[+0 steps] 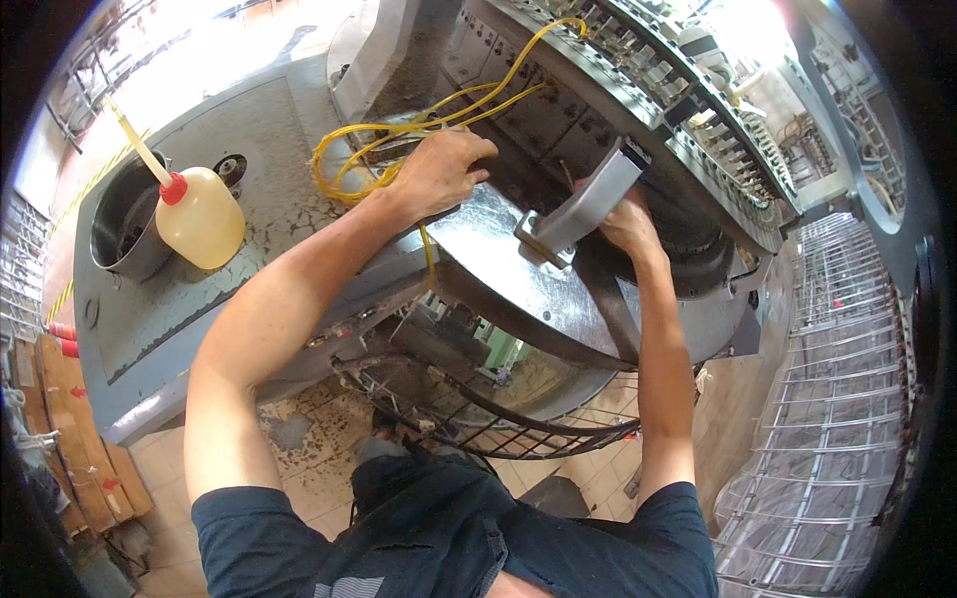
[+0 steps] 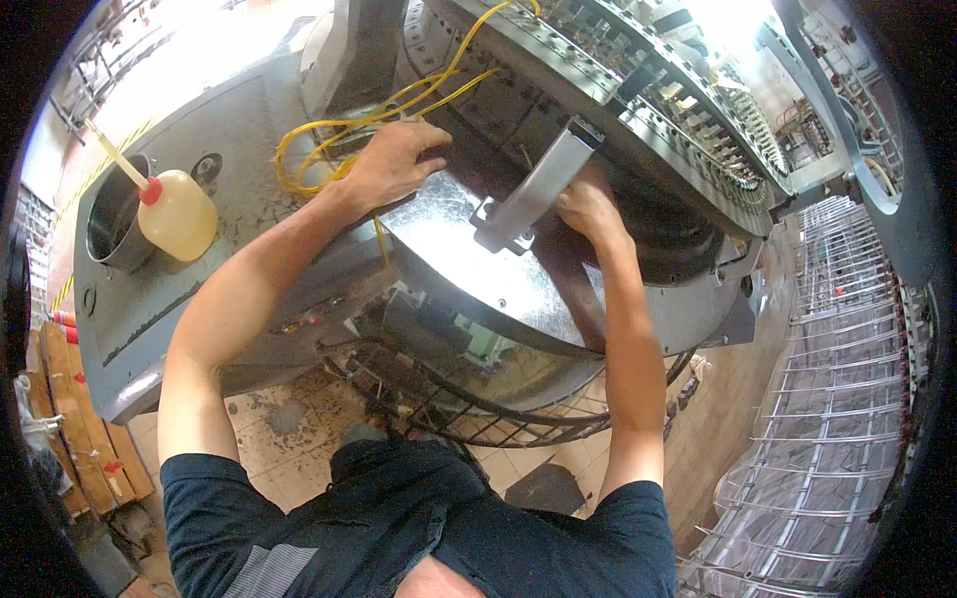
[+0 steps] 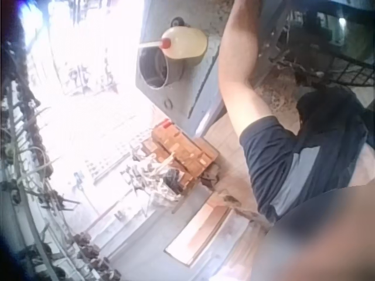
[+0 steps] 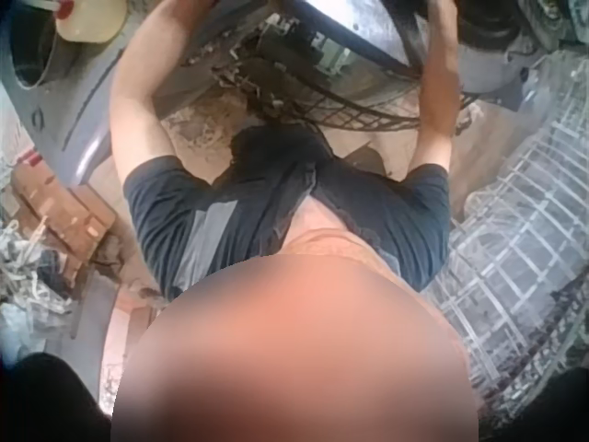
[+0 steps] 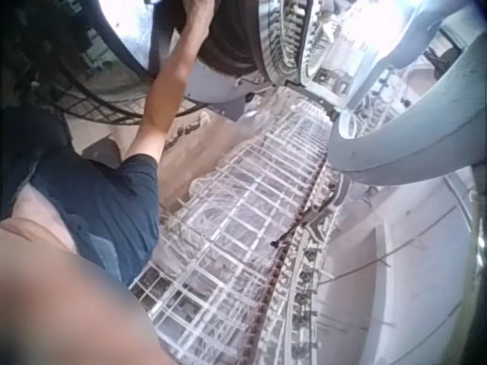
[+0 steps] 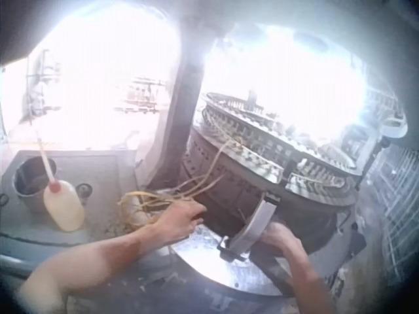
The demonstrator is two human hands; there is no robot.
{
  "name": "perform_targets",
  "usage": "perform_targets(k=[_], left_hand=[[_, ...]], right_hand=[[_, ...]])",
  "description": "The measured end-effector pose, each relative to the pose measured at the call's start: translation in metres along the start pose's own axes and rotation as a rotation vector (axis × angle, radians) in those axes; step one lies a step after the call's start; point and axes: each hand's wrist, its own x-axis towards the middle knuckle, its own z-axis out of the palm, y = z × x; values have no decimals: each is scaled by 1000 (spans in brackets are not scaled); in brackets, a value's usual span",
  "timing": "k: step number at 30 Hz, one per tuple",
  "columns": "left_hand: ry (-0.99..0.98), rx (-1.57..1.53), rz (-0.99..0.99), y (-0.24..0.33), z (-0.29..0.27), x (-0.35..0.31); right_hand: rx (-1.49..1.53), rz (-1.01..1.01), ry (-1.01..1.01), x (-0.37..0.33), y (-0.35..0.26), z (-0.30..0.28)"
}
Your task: The person installs small metal components into a large industrial machine using a wrench. They pick up parts from the floor, tighten them into place, and repeat the process for several units.
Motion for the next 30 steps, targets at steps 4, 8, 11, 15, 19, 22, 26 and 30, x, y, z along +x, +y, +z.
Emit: perform_targets(k=[4, 8, 11, 15, 19, 22, 26, 30], left_hand=[[-7, -15, -7, 2, 1, 0], [2, -26, 16, 6, 5, 1], [6, -16, 14, 6, 9, 5], [27, -28, -15, 4, 9, 6], [33, -33, 11, 0, 9, 5], [18, -8, 7, -1, 10, 4], [44, -30, 8, 0, 11, 3], [18, -8, -22, 2, 10, 4]], right_hand=[[165, 284, -171, 3, 11, -1], [324, 411, -283, 8, 11, 9], [475, 409, -275, 5, 6, 9], [493, 461, -273, 4, -5, 6], [618, 496, -149, 7, -20, 9], [569, 484, -93, 9, -26, 6], [624, 235, 124, 3, -21, 2], [324, 26, 303, -7, -6, 17]])
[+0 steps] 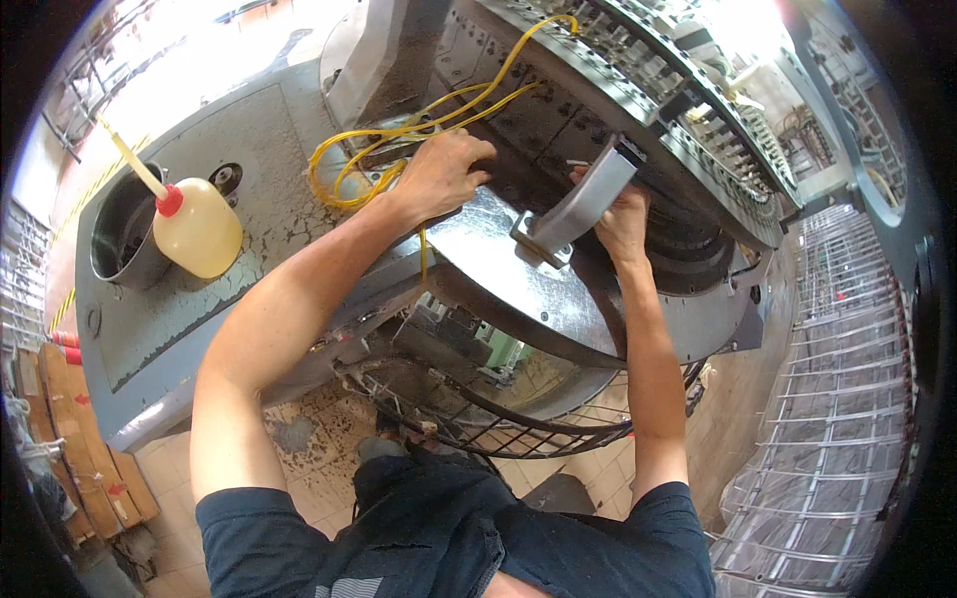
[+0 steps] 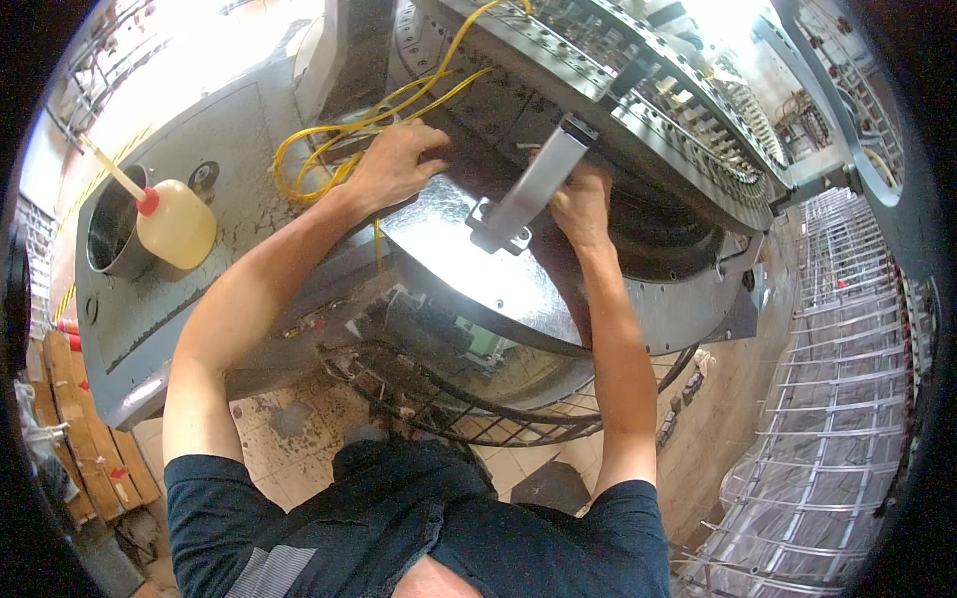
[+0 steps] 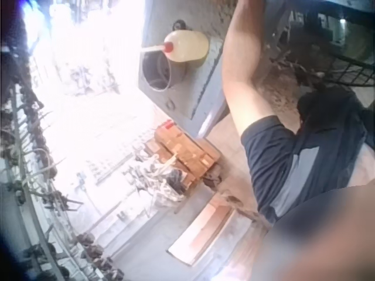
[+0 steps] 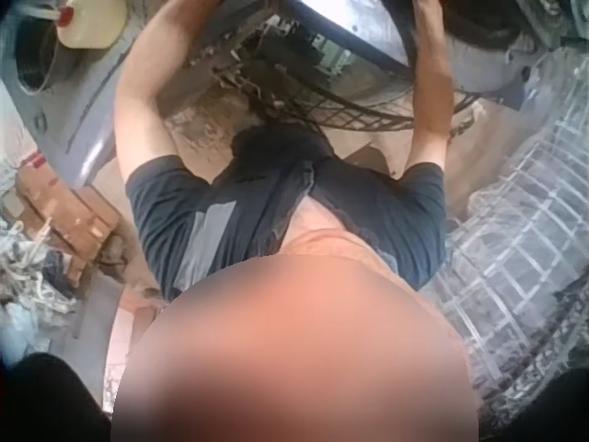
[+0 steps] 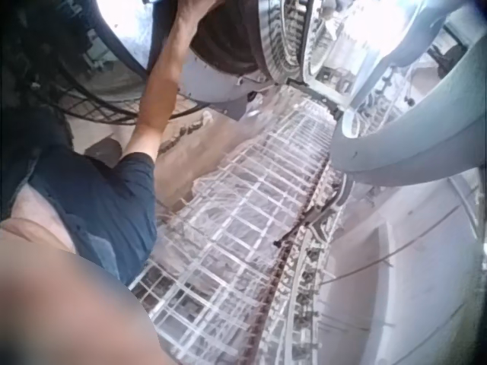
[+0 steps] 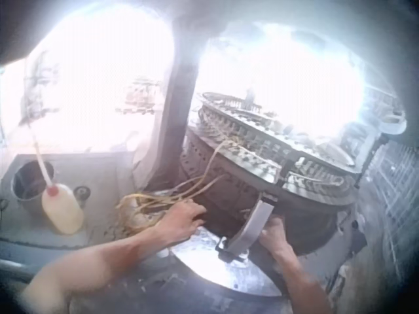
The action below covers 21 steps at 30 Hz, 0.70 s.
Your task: The person installs small metal components into a large industrial machine using a wrench. They pick up parts from the floor, tighten them into place, and repeat the process for several units.
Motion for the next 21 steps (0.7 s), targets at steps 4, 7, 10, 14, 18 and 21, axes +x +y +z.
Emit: perform_targets(k=[4, 7, 10, 14, 18, 21], left_hand=[[-25, 0, -21, 1, -3, 1], [-7, -9, -3, 4, -5, 2], [-15, -9, -23, 7, -6, 4], [-42, -21, -35, 9, -6, 5], [-33, -38, -31, 7, -4, 6], [-9, -18, -10, 6, -4, 5]], right_hand=[[81, 60, 93, -3, 16, 5], [109, 22, 136, -1, 16, 4], [-102, 130, 128, -3, 7, 1], [-115, 75, 162, -4, -4, 6], [-148, -203, 286, -4, -2, 12], [-274, -221, 307, -8, 5, 13]])
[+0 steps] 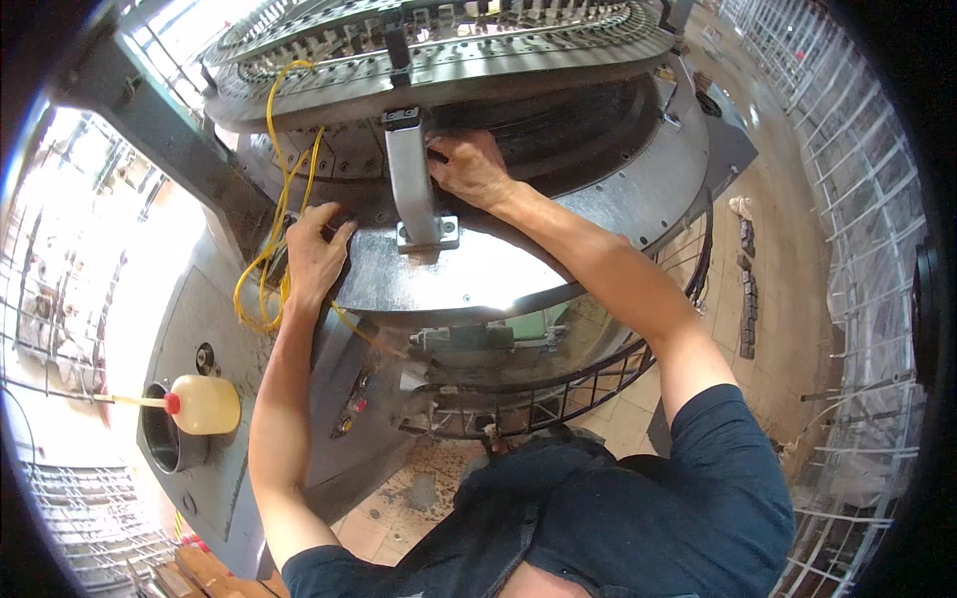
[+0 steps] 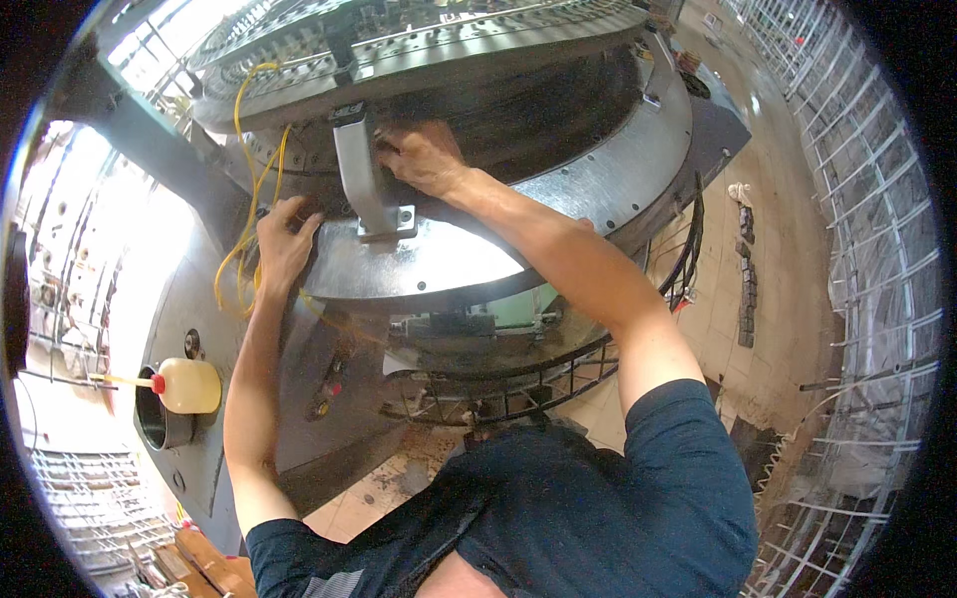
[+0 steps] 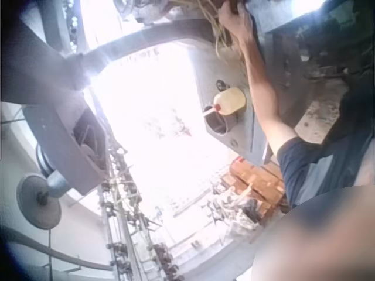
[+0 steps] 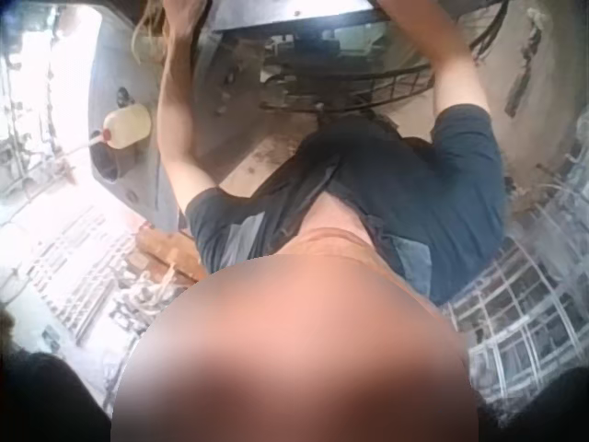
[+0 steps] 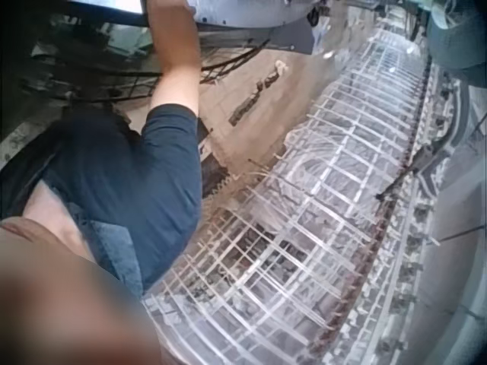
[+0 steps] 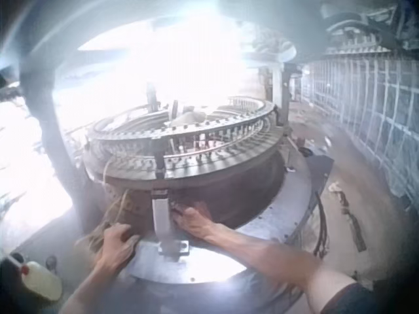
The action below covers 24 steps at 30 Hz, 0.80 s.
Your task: The person installs small metal components into a large industrial machine using a wrench. They pick up parts from the floor, tighten them into place, and repeat the process for several units.
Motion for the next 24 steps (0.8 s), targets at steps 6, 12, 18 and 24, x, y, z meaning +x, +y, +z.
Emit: perform_targets(k=[6, 12, 18, 24], left_hand=[[-1, -15, -27, 2, -2, -1], [-15, -40, -50, 2, -1, -1], [-31, -46, -48, 2, -2, -1], [21, -3, 54, 8, -2, -1]], right_hand=[[66, 5, -107, -2, 8, 5], [-6, 70, -65, -5, 12, 9], [-11, 202, -217, -6, 17, 16], [105, 70, -77, -6, 12, 12]])
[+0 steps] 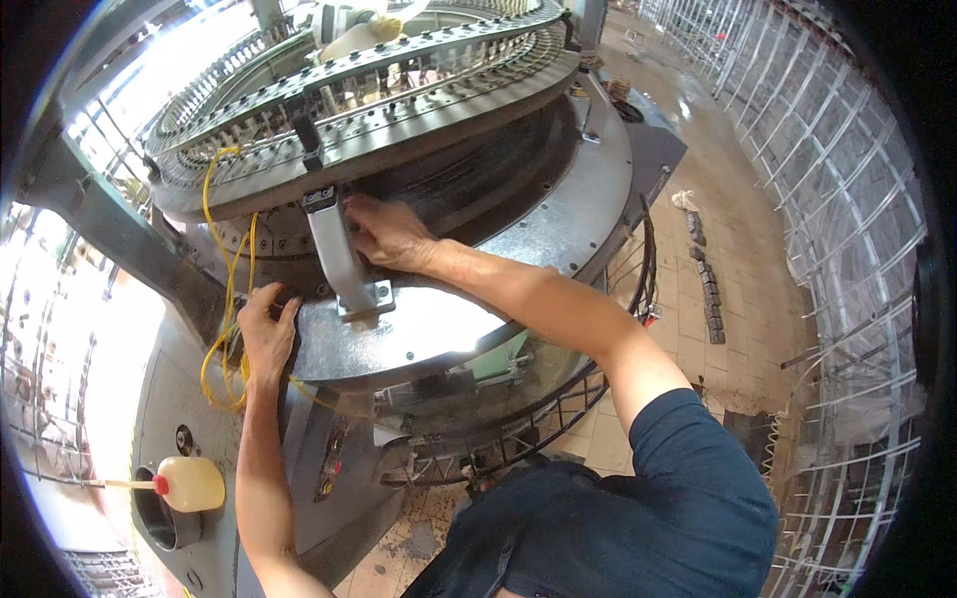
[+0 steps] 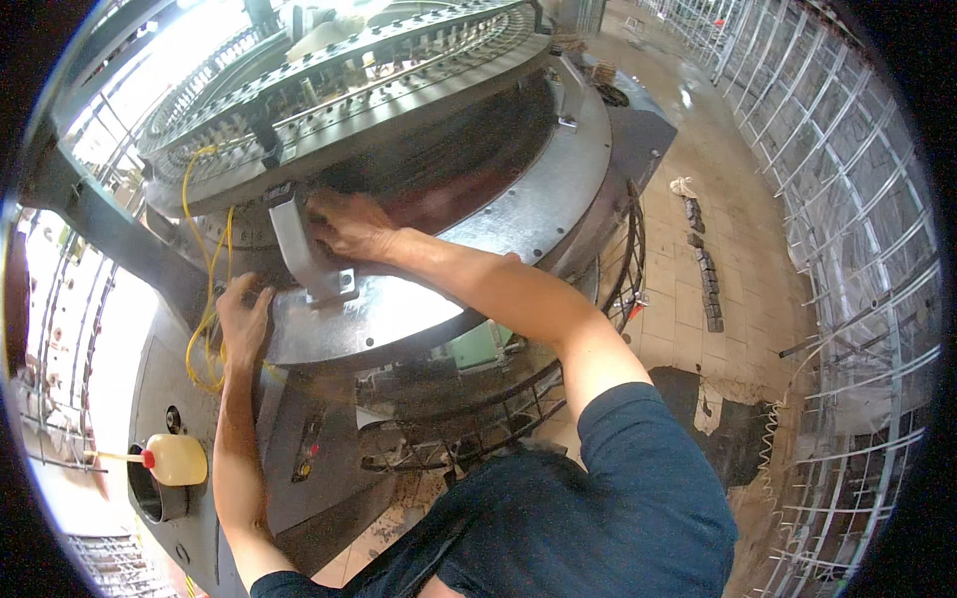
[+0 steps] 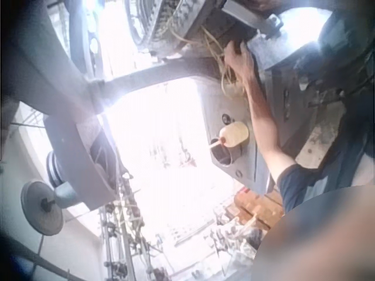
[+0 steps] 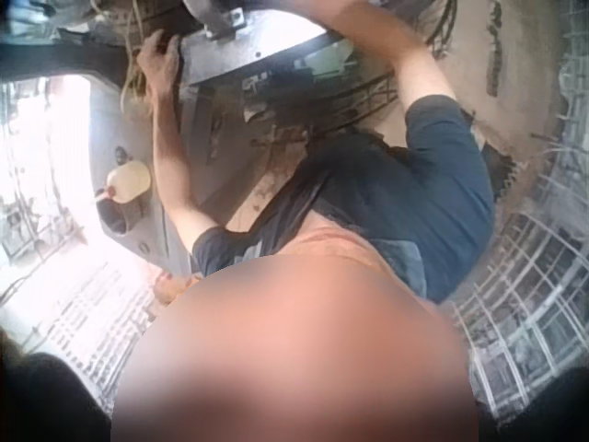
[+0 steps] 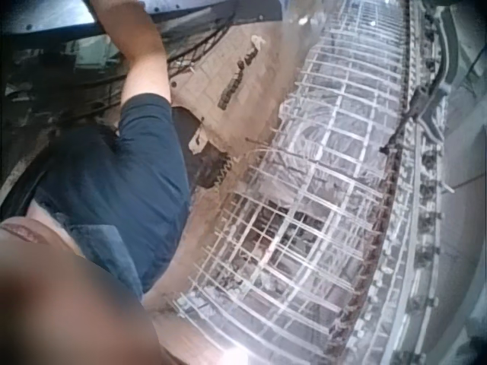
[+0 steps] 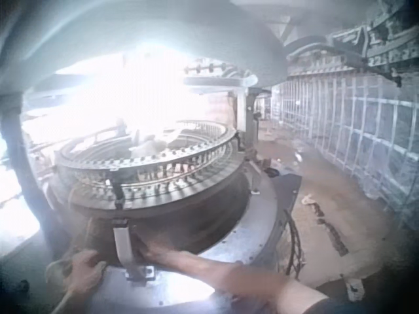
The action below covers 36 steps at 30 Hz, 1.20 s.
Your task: The person installs small metal components into a large industrial machine using a wrench. They pick up parts from the floor, tighten them into place, and repeat the process for several units.
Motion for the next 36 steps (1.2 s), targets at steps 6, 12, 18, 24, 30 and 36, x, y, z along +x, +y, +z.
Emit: perform_targets(k=[6, 12, 18, 24, 30, 36], left_hand=[[-12, 7, -18, 3, -1, 0], [15, -7, 3, -2, -1, -2], [11, 2, 10, -4, 0, -2], [3, -2, -24, -3, 1, -1], [-37, -34, -90, -3, 0, -1], [-23, -9, -46, -2, -1, 0]], right_hand=[[-47, 81, -59, 5, -10, -5], [-75, -34, -2, 1, -7, 0], [-130, 120, -110, 2, 1, 5], [-83, 163, -208, -1, 2, 4], [-57, 43, 28, 2, 4, 6], [-111, 84, -133, 1, 6, 8]])
